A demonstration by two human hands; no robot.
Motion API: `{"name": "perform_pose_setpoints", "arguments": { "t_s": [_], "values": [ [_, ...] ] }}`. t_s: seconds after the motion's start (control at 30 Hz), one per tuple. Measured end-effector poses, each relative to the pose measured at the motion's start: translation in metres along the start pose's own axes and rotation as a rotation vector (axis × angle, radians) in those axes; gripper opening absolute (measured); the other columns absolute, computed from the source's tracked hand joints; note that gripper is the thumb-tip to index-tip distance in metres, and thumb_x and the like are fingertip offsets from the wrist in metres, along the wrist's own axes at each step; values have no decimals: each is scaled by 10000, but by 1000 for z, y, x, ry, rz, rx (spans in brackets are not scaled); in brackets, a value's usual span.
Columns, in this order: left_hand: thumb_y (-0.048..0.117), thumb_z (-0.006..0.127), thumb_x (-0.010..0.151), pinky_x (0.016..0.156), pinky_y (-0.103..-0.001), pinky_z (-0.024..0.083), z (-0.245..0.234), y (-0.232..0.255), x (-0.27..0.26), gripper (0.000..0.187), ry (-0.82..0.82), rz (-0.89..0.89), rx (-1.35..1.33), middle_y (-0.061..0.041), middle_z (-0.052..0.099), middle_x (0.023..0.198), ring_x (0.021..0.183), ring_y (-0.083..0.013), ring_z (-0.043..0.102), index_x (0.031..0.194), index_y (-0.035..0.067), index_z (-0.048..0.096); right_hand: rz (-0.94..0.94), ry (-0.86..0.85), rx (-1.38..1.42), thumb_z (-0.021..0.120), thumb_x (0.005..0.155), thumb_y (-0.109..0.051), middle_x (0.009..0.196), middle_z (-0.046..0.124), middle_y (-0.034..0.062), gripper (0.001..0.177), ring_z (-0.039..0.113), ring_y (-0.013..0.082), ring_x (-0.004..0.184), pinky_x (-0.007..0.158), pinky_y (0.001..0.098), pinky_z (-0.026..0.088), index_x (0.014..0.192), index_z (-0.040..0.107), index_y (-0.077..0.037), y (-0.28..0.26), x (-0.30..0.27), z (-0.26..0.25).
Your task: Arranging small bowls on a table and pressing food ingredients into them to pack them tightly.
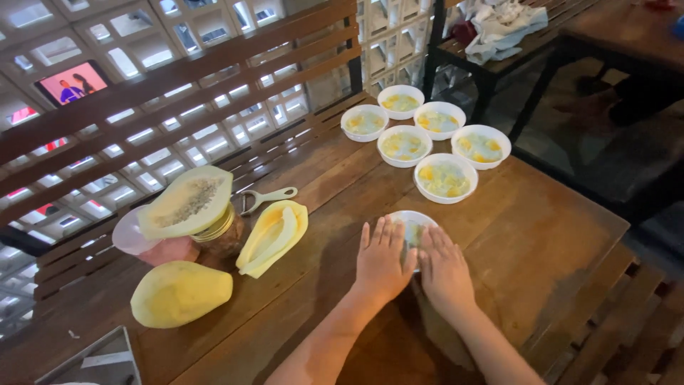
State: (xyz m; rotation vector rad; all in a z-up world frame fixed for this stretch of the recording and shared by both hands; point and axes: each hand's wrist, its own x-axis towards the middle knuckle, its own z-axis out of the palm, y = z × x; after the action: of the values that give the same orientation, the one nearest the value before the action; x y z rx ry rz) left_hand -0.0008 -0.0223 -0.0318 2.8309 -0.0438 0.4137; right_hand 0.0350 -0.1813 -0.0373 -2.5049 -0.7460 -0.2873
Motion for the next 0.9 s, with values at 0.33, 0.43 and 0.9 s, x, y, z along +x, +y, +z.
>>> {"name": "perform_pose_setpoints", "arguments": {
  "t_s": [0.33, 0.43, 0.9],
  "values": [
    [676, 328, 978, 1273, -588, 56, 1, 56, -40, 951, -84, 27, 556, -434, 493, 1419, 1422, -460, 434, 1482, -125, 426, -15, -260, 407, 597, 965, -289, 1458, 639, -63, 397, 484, 91, 1450, 1203, 332, 365, 1339, 705, -205, 10, 78, -14],
    [649, 479, 926, 1193, -627, 208, 14, 61, -48, 922, -6, 11, 359, -481, 587, 1250, 1274, -557, 529, 1400, -138, 549, 63, -328, 691, 715, 907, -192, 1273, 780, 10, 261, 645, 118, 1312, 1181, 298, 455, 1134, 827, -126, -9, 92, -24],
    [608, 574, 872, 845, -483, 464, -16, -19, 17, 519, 576, 433, 2, -88, 519, 968, 941, -307, 542, 1070, 133, 505, -172, -370, 894, 756, 878, -111, 1157, 808, 153, 184, 644, 360, 1256, 1072, 555, 475, 1009, 855, -31, -2, 100, 3]
  ]
}}
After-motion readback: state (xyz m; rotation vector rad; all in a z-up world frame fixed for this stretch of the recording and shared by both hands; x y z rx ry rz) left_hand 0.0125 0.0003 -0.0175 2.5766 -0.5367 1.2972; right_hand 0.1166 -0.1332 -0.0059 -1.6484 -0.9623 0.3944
